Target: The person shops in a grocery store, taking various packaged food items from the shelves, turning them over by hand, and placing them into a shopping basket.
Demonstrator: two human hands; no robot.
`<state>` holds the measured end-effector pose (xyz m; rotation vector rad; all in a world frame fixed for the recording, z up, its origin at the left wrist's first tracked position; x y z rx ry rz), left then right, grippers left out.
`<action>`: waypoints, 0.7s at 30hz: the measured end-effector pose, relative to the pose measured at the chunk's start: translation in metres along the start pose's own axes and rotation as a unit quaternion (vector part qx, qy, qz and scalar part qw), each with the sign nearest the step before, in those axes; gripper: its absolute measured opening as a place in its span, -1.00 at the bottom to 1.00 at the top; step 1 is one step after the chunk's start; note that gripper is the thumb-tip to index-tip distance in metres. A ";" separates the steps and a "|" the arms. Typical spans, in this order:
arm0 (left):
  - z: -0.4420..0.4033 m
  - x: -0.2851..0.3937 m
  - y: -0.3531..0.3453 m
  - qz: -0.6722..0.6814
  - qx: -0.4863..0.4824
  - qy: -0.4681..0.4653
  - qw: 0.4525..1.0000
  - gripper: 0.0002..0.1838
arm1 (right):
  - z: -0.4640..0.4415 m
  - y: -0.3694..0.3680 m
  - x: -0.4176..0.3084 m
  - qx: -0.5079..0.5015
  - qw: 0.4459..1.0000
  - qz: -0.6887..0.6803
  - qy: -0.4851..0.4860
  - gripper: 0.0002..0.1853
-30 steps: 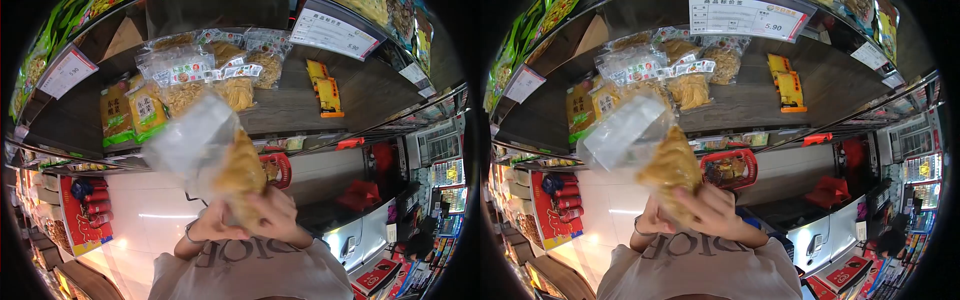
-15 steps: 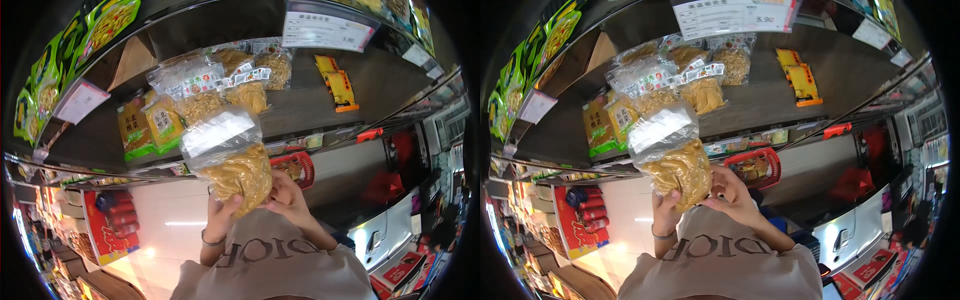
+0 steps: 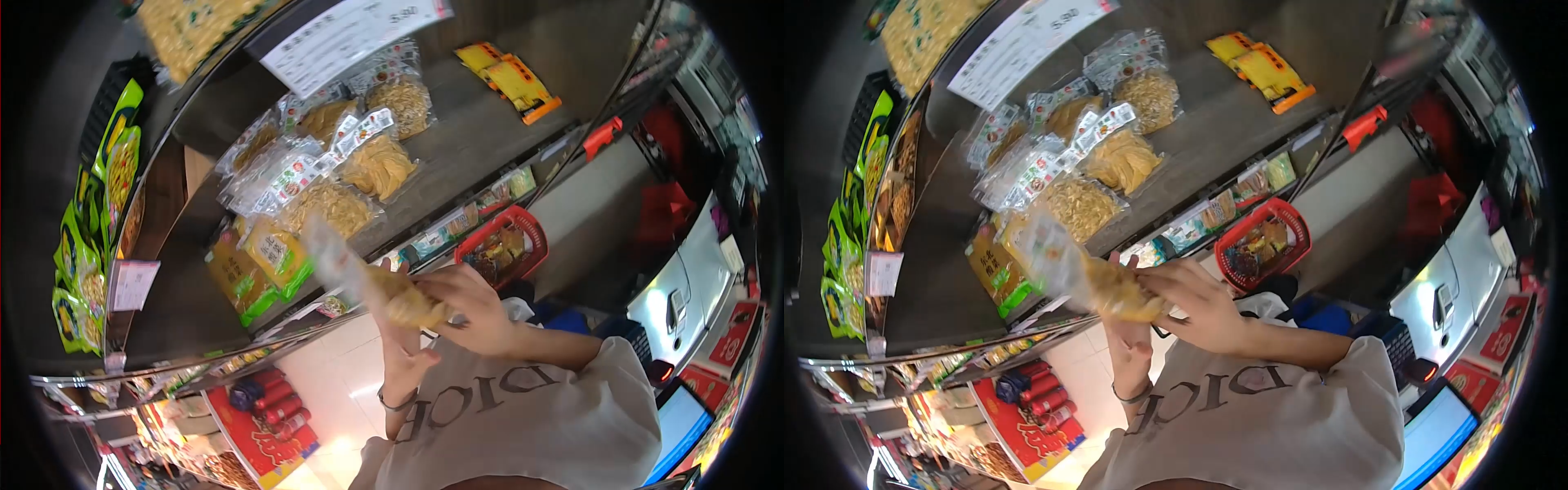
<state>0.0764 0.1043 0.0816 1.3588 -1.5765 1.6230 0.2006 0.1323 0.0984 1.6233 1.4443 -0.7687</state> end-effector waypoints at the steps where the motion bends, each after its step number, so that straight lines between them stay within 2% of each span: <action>1: 0.003 -0.009 0.001 -0.018 0.020 0.030 0.999 0.24 | 0.000 -0.001 -0.014 -0.005 0.995 0.056 0.083 -0.49; 2: 0.003 -0.010 -0.003 -0.019 0.010 0.036 0.999 0.24 | 0.004 -0.003 -0.025 -0.011 0.980 0.113 0.165 -0.46; 3: 0.000 -0.012 -0.008 0.010 0.028 0.085 0.996 0.12 | 0.007 -0.003 -0.027 -0.010 0.976 0.124 0.179 -0.44; 4: -0.001 -0.018 -0.011 0.038 0.047 0.135 0.989 0.01 | 0.007 0.001 -0.026 -0.001 0.976 0.130 0.173 -0.44; 5: -0.004 -0.020 -0.013 0.041 0.048 0.136 0.989 -0.09 | 0.006 0.005 -0.029 -0.007 0.978 0.102 0.180 -0.44; 8: -0.001 -0.044 0.008 0.062 0.077 0.210 0.973 -0.17 | 0.007 0.030 -0.022 -0.002 0.983 0.073 0.169 -0.44; 9: -0.003 -0.048 0.014 0.054 0.109 0.201 0.972 -0.25 | 0.007 0.043 -0.008 0.030 0.988 0.103 0.112 -0.43; 10: -0.002 -0.053 0.019 0.054 0.104 0.208 0.971 -0.25 | 0.006 0.056 0.006 0.061 0.988 0.131 0.056 -0.42; 12: 0.010 -0.075 0.036 -0.007 0.112 0.306 0.945 -0.18 | 0.009 0.073 0.023 0.104 0.985 0.140 0.010 -0.40; 13: 0.009 -0.077 0.030 -0.021 0.117 0.296 0.948 -0.32 | 0.022 0.071 0.057 0.079 0.983 -0.015 -0.163 -0.40; 14: 0.008 -0.085 0.025 -0.023 0.109 0.304 0.946 -0.32 | 0.042 0.061 0.085 0.052 0.929 -0.172 -0.325 -0.40; 15: 0.008 -0.096 0.019 -0.112 0.054 0.306 0.944 -0.40 | 0.056 0.056 0.098 0.021 0.901 -0.219 -0.374 -0.42; 16: 0.010 -0.107 0.011 -0.199 -0.002 0.303 0.932 -0.48 | 0.062 0.060 0.104 0.032 0.899 -0.217 -0.378 -0.42; 17: 0.012 -0.114 -0.008 -0.201 -0.051 0.312 0.927 -0.57 | 0.067 0.066 0.109 0.039 0.904 -0.186 -0.384 -0.42; 20: 0.023 -0.148 -0.038 -0.207 -0.100 0.301 0.926 -0.56 | 0.086 0.089 0.137 0.083 0.899 -0.165 -0.398 -0.40; 21: 0.024 -0.153 -0.055 -0.183 -0.114 0.313 0.925 -0.56 | 0.094 0.100 0.147 0.078 0.890 -0.103 -0.437 -0.45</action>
Point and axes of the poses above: each hand's wrist, its own z-axis away from the middle knuckle, its own y-axis out of the back of the hand, x = y × z, the point moved 9 cm from there along -z, towards the middle knuckle, and after that the axes turned 15 degrees about x, right-handed, at the moved point
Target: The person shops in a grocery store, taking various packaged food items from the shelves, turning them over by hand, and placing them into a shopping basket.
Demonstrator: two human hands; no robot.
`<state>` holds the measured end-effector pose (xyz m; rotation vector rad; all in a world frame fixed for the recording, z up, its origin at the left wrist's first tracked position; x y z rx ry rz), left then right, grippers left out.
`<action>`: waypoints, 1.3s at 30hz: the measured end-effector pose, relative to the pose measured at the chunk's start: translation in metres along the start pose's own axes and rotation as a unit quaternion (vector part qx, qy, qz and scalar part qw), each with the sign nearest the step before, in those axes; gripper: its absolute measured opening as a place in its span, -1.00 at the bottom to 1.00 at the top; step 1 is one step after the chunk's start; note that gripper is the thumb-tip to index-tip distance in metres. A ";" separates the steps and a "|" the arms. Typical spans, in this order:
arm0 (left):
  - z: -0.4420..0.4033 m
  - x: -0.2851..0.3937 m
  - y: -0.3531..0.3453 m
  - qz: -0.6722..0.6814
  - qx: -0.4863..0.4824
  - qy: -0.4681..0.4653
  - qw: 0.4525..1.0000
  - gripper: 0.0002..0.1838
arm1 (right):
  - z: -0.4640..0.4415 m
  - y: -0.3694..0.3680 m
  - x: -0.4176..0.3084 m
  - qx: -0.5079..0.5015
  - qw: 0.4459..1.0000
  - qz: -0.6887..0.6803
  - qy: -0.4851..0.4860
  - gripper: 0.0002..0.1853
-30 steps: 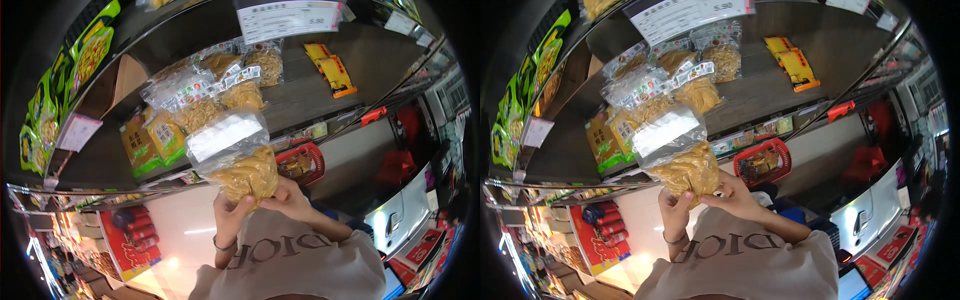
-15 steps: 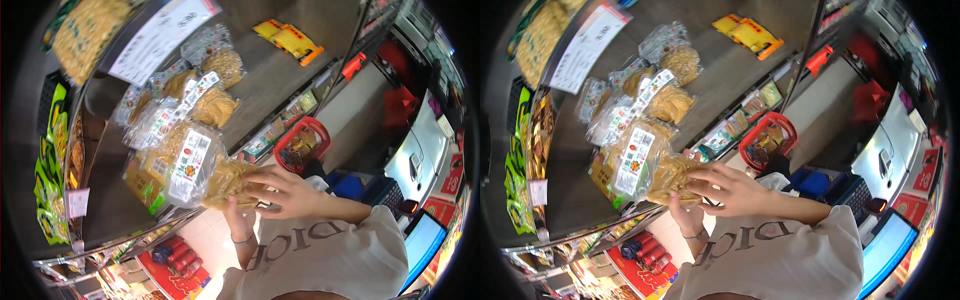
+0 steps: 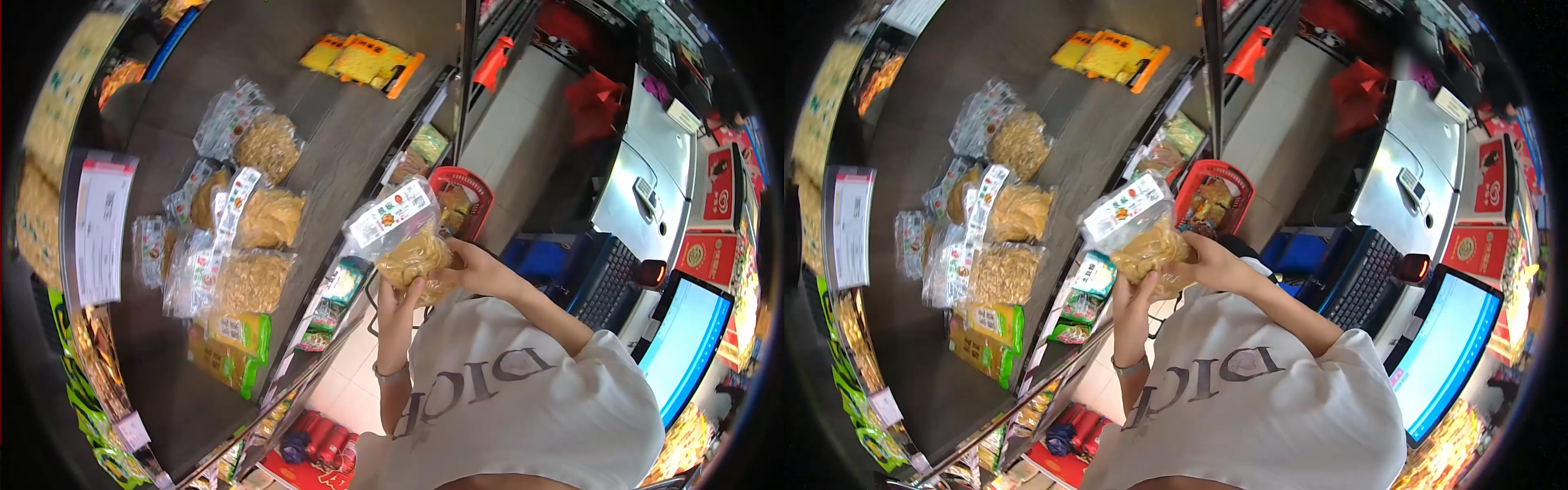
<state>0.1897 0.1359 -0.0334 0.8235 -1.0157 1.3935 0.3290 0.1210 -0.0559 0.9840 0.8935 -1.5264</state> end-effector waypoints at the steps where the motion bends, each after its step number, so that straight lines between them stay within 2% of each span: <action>1: -0.004 -0.006 -0.009 -0.003 -0.009 0.003 1.000 -0.56 | -0.003 0.014 0.007 0.027 0.997 0.058 -0.035 -0.50; 2: -0.010 -0.021 -0.015 0.003 -0.019 0.031 0.999 -0.55 | -0.002 0.028 0.008 0.042 0.988 0.140 -0.040 -0.47; 6: -0.031 -0.069 -0.037 -0.012 -0.044 0.085 0.995 -0.58 | -0.017 0.059 0.061 0.087 0.986 0.141 -0.025 -0.43; 10: -0.047 -0.087 -0.064 -0.003 -0.053 0.125 0.991 -0.59 | -0.031 0.085 0.065 0.127 0.979 0.161 0.003 -0.46; 13: -0.063 -0.106 -0.074 -0.014 -0.058 0.154 0.986 -0.61 | -0.042 0.098 0.076 0.142 0.976 0.166 -0.020 -0.45; 15: -0.080 -0.129 -0.074 -0.011 -0.053 0.148 0.987 -0.62 | -0.051 0.113 0.087 0.226 0.960 0.163 0.025 -0.46; 16: -0.090 -0.150 -0.068 -0.012 -0.077 0.168 0.983 -0.57 | -0.064 0.117 0.113 0.244 0.960 0.135 0.017 -0.49; 17: -0.100 -0.167 -0.061 -0.020 -0.083 0.170 0.982 -0.57 | -0.077 0.122 0.149 0.244 0.948 0.202 -0.017 -0.50; 19: -0.119 -0.202 -0.032 -0.058 -0.035 0.182 0.981 -0.50 | -0.091 0.124 0.212 0.242 0.842 0.479 -0.050 -0.51; 20: -0.126 -0.215 -0.014 -0.085 -0.034 0.175 0.980 -0.45 | -0.085 0.123 0.210 0.252 0.843 0.473 -0.052 -0.51; 22: -0.140 -0.237 0.017 -0.098 -0.053 0.182 0.977 -0.46 | -0.061 0.123 0.193 0.339 0.814 0.471 -0.023 -0.56; 23: -0.137 -0.250 0.041 -0.105 -0.059 0.199 0.973 -0.47 | -0.053 0.117 0.205 0.343 0.815 0.466 -0.032 -0.56; 25: -0.134 -0.278 0.095 -0.122 -0.051 0.205 0.970 -0.51 | -0.049 0.093 0.246 0.308 0.885 0.344 -0.057 -0.62; 30: -0.088 -0.374 0.267 -0.179 0.041 0.278 0.943 -0.63 | 0.023 -0.001 0.254 0.280 0.880 0.371 -0.101 -0.63; 34: -0.040 -0.450 0.366 -0.199 0.115 0.372 0.899 -0.76 | 0.074 -0.061 0.276 0.237 0.901 0.342 -0.124 -0.60; 36: -0.023 -0.481 0.412 -0.214 0.140 0.403 0.879 -0.67 | 0.102 -0.078 0.279 0.194 0.916 0.324 -0.136 -0.63; 37: -0.019 -0.497 0.424 -0.200 0.142 0.416 0.876 -0.60 | 0.117 -0.079 0.277 0.203 0.911 0.330 -0.143 -0.63; 39: -0.006 -0.486 0.423 -0.199 0.152 0.479 0.841 -0.44 | 0.147 -0.077 0.272 0.262 0.876 0.360 -0.183 -0.66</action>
Point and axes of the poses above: each hand's wrist, its own z-axis away from the middle knuckle, its own y-axis out of the back of the hand, x = y × z, the point moved 9 cm from there along -z, towards the middle knuckle, and after that the axes turned 15 degrees about x, right-handed, at the moved point
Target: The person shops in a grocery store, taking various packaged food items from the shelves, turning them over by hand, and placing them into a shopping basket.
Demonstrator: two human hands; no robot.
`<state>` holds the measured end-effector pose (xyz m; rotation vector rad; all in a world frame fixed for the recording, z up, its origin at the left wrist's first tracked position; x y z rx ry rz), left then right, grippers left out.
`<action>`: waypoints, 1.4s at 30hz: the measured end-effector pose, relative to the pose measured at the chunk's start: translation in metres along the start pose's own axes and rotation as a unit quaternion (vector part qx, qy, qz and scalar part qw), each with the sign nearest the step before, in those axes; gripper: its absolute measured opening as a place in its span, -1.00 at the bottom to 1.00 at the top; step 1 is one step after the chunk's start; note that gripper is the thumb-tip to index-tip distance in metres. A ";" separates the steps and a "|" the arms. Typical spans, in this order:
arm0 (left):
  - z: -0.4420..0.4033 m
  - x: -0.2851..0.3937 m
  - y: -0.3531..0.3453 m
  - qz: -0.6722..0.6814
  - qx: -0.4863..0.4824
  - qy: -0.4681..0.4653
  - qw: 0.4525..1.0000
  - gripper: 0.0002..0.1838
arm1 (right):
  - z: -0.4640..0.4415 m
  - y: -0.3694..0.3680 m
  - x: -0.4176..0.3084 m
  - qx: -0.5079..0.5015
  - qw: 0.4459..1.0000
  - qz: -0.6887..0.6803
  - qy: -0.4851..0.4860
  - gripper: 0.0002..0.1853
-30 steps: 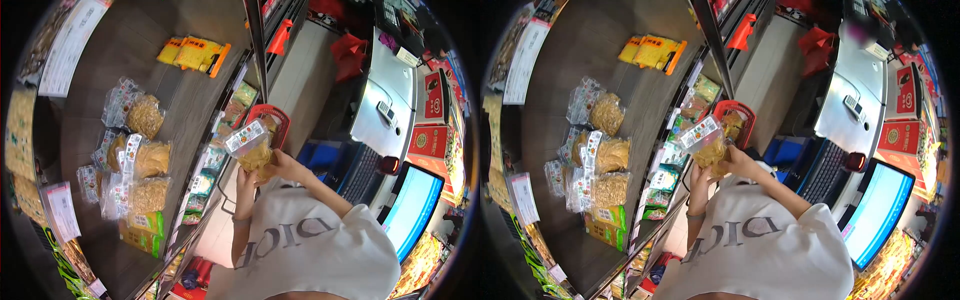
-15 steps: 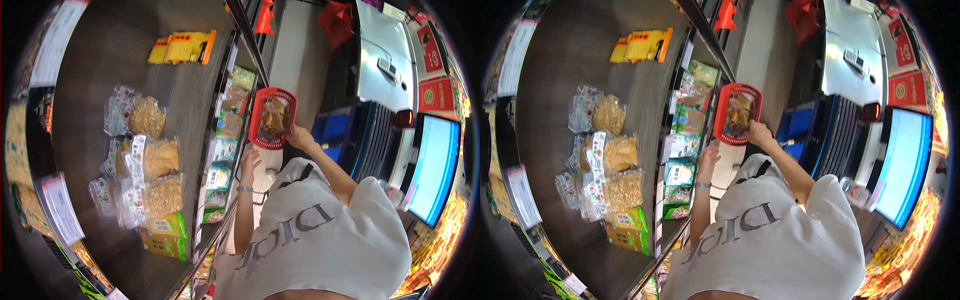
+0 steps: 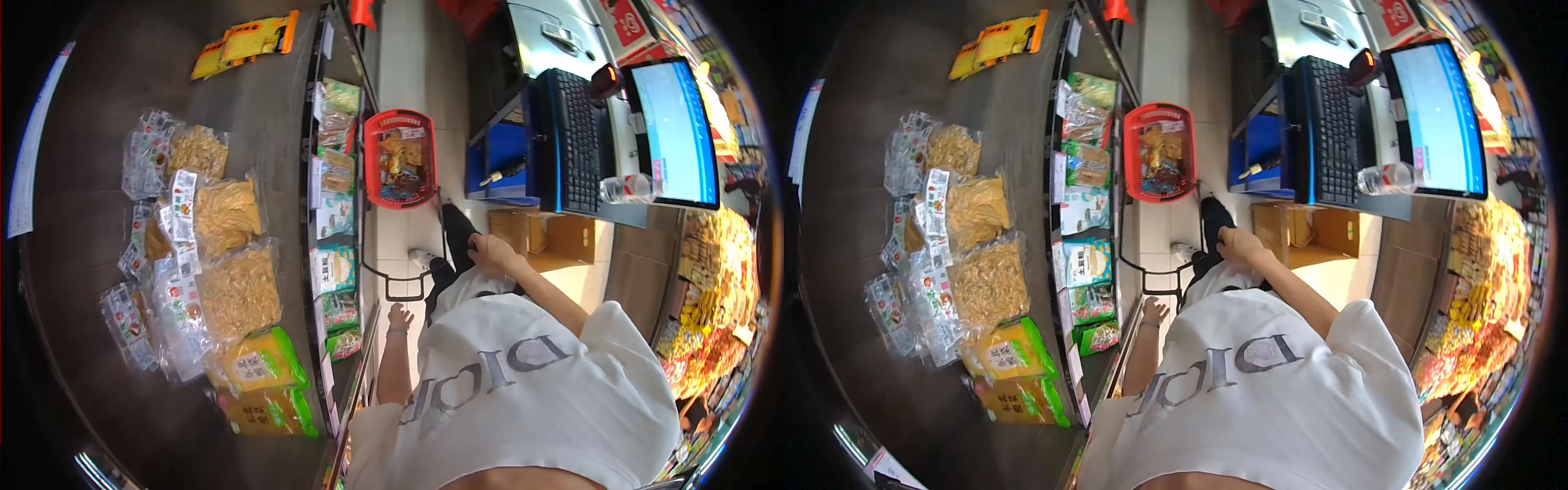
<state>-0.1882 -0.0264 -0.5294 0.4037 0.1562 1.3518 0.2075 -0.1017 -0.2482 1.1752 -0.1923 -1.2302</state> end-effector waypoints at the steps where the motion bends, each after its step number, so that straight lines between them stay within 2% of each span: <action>1: -0.007 -0.004 -0.002 0.004 -0.010 0.027 1.000 -0.36 | 0.006 0.000 0.007 0.027 1.000 -0.005 0.002 -0.66; 2: -0.013 -0.006 -0.006 0.028 -0.017 0.044 0.998 -0.29 | 0.012 -0.004 0.018 0.034 0.999 -0.001 -0.007 -0.66; 5: -0.024 -0.003 -0.032 0.186 -0.110 0.133 0.967 -0.33 | 0.040 -0.009 0.032 0.019 0.999 -0.022 -0.036 -0.65; 6: -0.016 0.003 -0.038 0.172 -0.126 0.116 0.970 -0.47 | 0.049 -0.012 0.031 0.002 0.999 -0.013 -0.030 -0.64; 8: 0.009 0.015 -0.037 0.117 -0.112 0.069 0.984 -0.62 | 0.065 -0.020 0.030 -0.019 1.000 0.000 -0.019 -0.64; 10: 0.016 0.021 -0.049 0.123 -0.166 0.035 0.978 -0.72 | 0.072 -0.031 0.027 -0.048 0.999 0.012 0.012 -0.63; 12: 0.022 0.021 -0.062 0.179 -0.187 0.033 0.965 -0.78 | 0.076 -0.034 0.021 -0.059 0.997 0.030 0.036 -0.63; 14: 0.031 0.022 -0.079 0.286 -0.250 0.054 0.924 -0.83 | 0.079 -0.035 0.015 -0.070 0.996 0.036 0.035 -0.63; 15: 0.044 0.023 -0.081 0.297 -0.261 0.053 0.917 -0.86 | 0.078 -0.040 0.016 -0.062 0.996 0.031 0.048 -0.64; 18: 0.069 0.022 -0.096 0.273 -0.275 0.014 0.922 -0.85 | 0.083 -0.040 0.012 -0.032 0.994 0.011 0.103 -0.62; 20: 0.079 0.018 -0.112 0.298 -0.315 0.022 0.901 -0.86 | 0.091 -0.042 0.022 -0.016 0.994 -0.011 0.108 -0.62; 22: 0.093 0.007 -0.119 0.298 -0.291 0.028 0.909 -0.85 | 0.106 -0.037 0.030 0.002 0.993 -0.035 0.108 -0.62; 25: 0.097 -0.007 -0.125 0.288 -0.321 0.026 0.902 -0.86 | 0.138 -0.032 0.047 -0.005 0.994 -0.032 0.101 -0.60; 27: 0.105 -0.015 -0.121 0.297 -0.334 0.032 0.894 -0.88 | 0.161 -0.034 0.058 -0.040 0.991 -0.076 0.103 -0.58; 32: 0.130 -0.030 -0.102 0.287 -0.353 -0.021 0.890 -0.93 | 0.197 -0.030 0.109 -0.037 0.987 -0.111 0.113 -0.58; 34: 0.137 -0.045 -0.097 0.297 -0.356 -0.026 0.886 -0.94 | 0.212 -0.019 0.142 -0.017 0.988 -0.139 0.062 -0.58; 36: 0.137 -0.074 -0.087 0.275 -0.305 -0.008 0.912 -0.95 | 0.218 -0.025 0.187 -0.014 0.987 -0.153 0.046 -0.60; 38: 0.138 -0.101 -0.071 0.261 -0.330 -0.001 0.907 -0.97 | 0.236 -0.039 0.228 0.011 0.980 -0.198 -0.025 -0.64; 40: 0.135 -0.131 -0.055 0.267 -0.323 0.010 0.908 -0.97 | 0.262 -0.030 0.229 -0.038 0.938 -0.319 -0.132 -0.68; 41: 0.136 -0.147 -0.048 0.262 -0.319 0.018 0.911 -0.96 | 0.268 -0.032 0.229 -0.034 0.913 -0.382 -0.142 -0.71; 42: 0.136 -0.163 -0.041 0.258 -0.318 0.025 0.912 -0.96 | 0.271 -0.036 0.227 -0.034 0.914 -0.381 -0.139 -0.71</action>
Point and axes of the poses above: each hand's wrist, its own z-axis away from the middle knuckle, its own y-axis out of the back of the hand, x = y × z, the point moved 9 cm from there along -z, towards the middle knuckle, and after that the axes turned 15 degrees about x, right-handed, at the moved point
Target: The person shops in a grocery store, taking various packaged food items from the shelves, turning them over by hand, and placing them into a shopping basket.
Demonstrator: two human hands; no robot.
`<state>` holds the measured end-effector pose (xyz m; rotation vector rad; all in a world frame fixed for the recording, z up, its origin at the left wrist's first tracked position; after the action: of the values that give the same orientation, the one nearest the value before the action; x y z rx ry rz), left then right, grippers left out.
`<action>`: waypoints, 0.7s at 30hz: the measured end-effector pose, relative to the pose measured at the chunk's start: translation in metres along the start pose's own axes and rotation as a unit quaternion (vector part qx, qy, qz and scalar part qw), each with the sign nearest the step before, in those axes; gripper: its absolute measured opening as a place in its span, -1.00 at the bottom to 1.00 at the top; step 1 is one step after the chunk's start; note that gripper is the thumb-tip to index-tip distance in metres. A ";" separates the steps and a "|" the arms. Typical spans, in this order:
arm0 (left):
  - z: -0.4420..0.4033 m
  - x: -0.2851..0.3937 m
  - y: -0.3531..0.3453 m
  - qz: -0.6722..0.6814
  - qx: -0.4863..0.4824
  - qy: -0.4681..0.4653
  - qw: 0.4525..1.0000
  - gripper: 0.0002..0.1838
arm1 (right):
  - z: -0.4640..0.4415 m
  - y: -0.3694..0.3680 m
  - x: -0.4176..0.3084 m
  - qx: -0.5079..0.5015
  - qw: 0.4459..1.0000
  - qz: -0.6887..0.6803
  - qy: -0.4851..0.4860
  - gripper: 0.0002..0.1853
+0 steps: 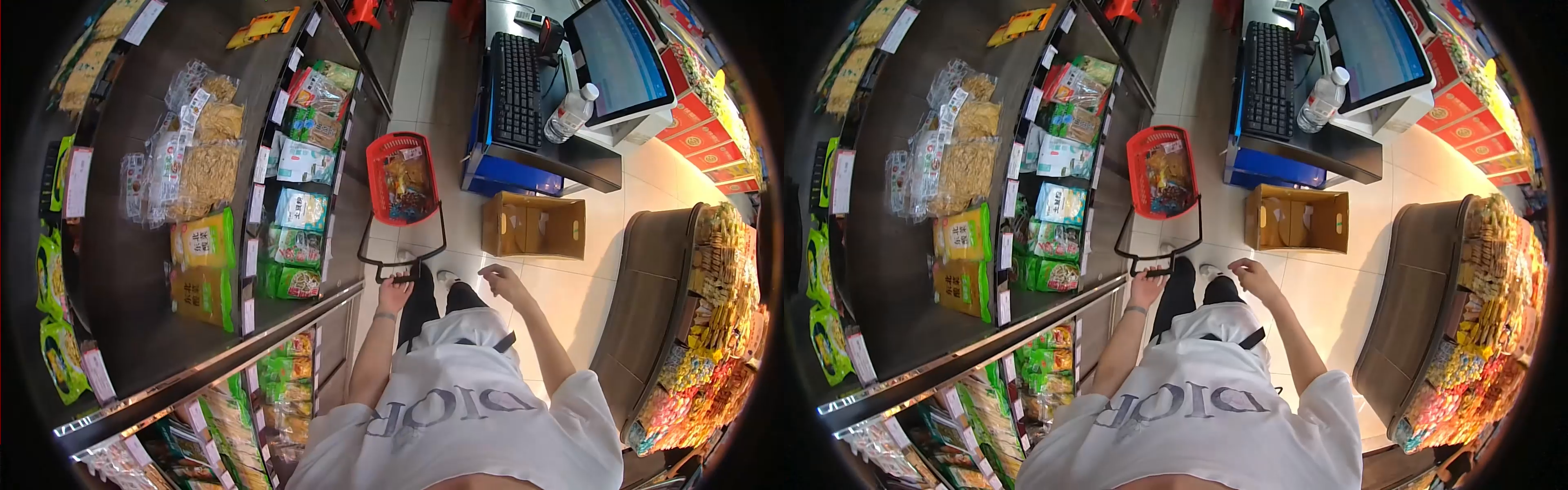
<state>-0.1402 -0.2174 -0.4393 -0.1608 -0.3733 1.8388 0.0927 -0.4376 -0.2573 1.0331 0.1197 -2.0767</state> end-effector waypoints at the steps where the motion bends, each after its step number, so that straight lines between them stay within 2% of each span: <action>1: 0.000 -0.007 0.015 -0.014 0.004 -0.001 1.000 -0.96 | 0.001 -0.006 0.003 0.011 0.999 -0.040 -0.005 -0.72; 2: 0.001 -0.013 0.025 -0.030 -0.013 -0.002 0.999 -0.99 | 0.003 -0.013 0.005 0.022 0.997 -0.079 -0.009 -0.72; 4: 0.022 -0.018 0.038 0.044 0.007 0.027 0.999 -0.94 | 0.007 -0.033 -0.003 0.041 0.998 -0.055 -0.003 -0.72; 5: 0.031 -0.013 0.044 0.057 0.013 -0.002 0.998 -0.81 | 0.013 -0.049 -0.009 0.026 0.998 -0.056 -0.006 -0.72; 6: 0.040 -0.004 0.053 0.065 0.015 -0.007 0.998 -0.81 | 0.022 -0.065 -0.014 0.011 0.998 -0.054 -0.011 -0.72; 9: 0.050 0.026 0.095 0.113 0.021 0.020 0.993 -0.52 | 0.046 -0.118 -0.044 -0.061 0.995 -0.074 0.022 -0.73; 10: 0.047 0.039 0.117 0.075 -0.006 0.001 0.997 -0.53 | 0.057 -0.139 -0.054 -0.091 0.992 -0.083 0.033 -0.73; 11: 0.050 0.048 0.140 0.073 0.007 -0.015 0.997 -0.54 | 0.068 -0.151 -0.062 -0.096 0.992 -0.075 0.036 -0.73; 13: 0.056 0.065 0.174 0.072 -0.008 -0.035 0.997 -0.62 | 0.092 -0.186 -0.081 -0.189 0.976 -0.109 0.009 -0.76; 17: 0.075 0.074 0.247 0.077 0.056 -0.052 0.994 -0.67 | 0.141 -0.224 -0.119 -0.234 0.967 -0.088 0.042 -0.78; 21: 0.098 0.076 0.305 0.062 0.107 -0.084 0.989 -0.74 | 0.158 -0.251 -0.117 -0.270 0.959 -0.076 0.034 -0.79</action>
<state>-0.4689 -0.2397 -0.4432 0.1219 -0.2839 2.0077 -0.1395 -0.2591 -0.1313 0.7699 0.7774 -1.9734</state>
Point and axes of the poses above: each hand's wrist, its own z-axis away from the middle knuckle, its own y-axis out of the back of the hand, x = y × z, the point moved 9 cm from there along -z, towards the middle knuckle, and after that the axes turned 15 degrees about x, right-handed, at the moved point
